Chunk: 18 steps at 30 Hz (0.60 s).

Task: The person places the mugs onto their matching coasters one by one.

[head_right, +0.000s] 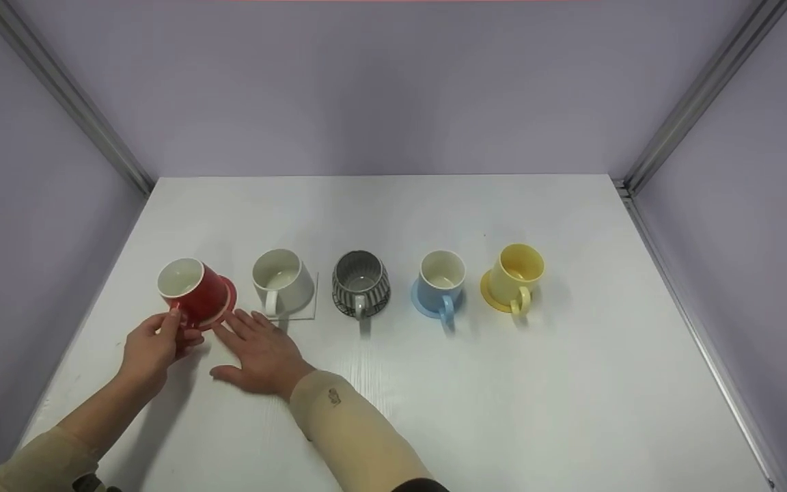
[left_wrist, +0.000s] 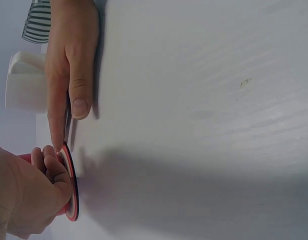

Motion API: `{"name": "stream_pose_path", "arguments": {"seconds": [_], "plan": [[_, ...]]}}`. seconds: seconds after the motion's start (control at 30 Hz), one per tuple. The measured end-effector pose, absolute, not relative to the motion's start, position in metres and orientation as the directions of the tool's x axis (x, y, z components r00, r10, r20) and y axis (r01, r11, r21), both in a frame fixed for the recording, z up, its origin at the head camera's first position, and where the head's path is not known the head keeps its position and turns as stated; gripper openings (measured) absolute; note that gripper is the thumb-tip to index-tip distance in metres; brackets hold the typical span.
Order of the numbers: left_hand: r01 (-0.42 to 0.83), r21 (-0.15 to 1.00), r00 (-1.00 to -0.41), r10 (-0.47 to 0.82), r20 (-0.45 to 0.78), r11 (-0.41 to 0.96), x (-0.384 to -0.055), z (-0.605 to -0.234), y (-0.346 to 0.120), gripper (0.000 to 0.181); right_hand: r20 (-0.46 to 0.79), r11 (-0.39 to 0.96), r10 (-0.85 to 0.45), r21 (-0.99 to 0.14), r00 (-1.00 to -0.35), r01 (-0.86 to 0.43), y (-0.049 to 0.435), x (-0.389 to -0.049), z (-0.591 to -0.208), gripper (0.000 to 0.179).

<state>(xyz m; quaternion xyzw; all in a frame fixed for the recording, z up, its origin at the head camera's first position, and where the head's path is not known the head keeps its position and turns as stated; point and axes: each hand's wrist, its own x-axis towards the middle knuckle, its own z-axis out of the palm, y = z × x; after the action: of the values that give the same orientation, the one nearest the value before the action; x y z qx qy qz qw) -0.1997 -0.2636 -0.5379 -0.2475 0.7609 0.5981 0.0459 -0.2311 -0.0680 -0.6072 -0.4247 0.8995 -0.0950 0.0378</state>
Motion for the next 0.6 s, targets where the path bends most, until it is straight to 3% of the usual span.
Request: {"name": "stream_pose_path", "arguments": {"seconds": [0.17, 0.33, 0.47, 0.6], "plan": [[-0.457, 0.869, -0.864, -0.327, -0.382, 0.192, -0.204, -0.536, -0.265, 0.059, 0.014, 0.591, -0.787, -0.273, -0.617, -0.759, -0.055, -0.224, -0.599, 0.079], [-0.477, 0.843, -0.851, -0.370, -0.372, 0.249, -0.206, -0.531, -0.267, 0.073, 0.021, 0.570, -0.803, -0.264, -0.595, -0.778, -0.033, -0.218, -0.587, 0.078], [-0.447, 0.838, -0.863, -0.398, -0.311, 0.314, -0.205, -0.521, -0.260, 0.074, 0.015, 0.565, -0.805, -0.286, -0.594, -0.774, -0.009, -0.216, -0.575, 0.076], [-0.329, 0.852, -0.911, -0.376, -0.172, 0.408, -0.205, -0.510, -0.245, 0.063, 0.064, 0.563, -0.797, -0.284, -0.601, -0.776, 0.020, -0.219, -0.562, 0.073]]}}
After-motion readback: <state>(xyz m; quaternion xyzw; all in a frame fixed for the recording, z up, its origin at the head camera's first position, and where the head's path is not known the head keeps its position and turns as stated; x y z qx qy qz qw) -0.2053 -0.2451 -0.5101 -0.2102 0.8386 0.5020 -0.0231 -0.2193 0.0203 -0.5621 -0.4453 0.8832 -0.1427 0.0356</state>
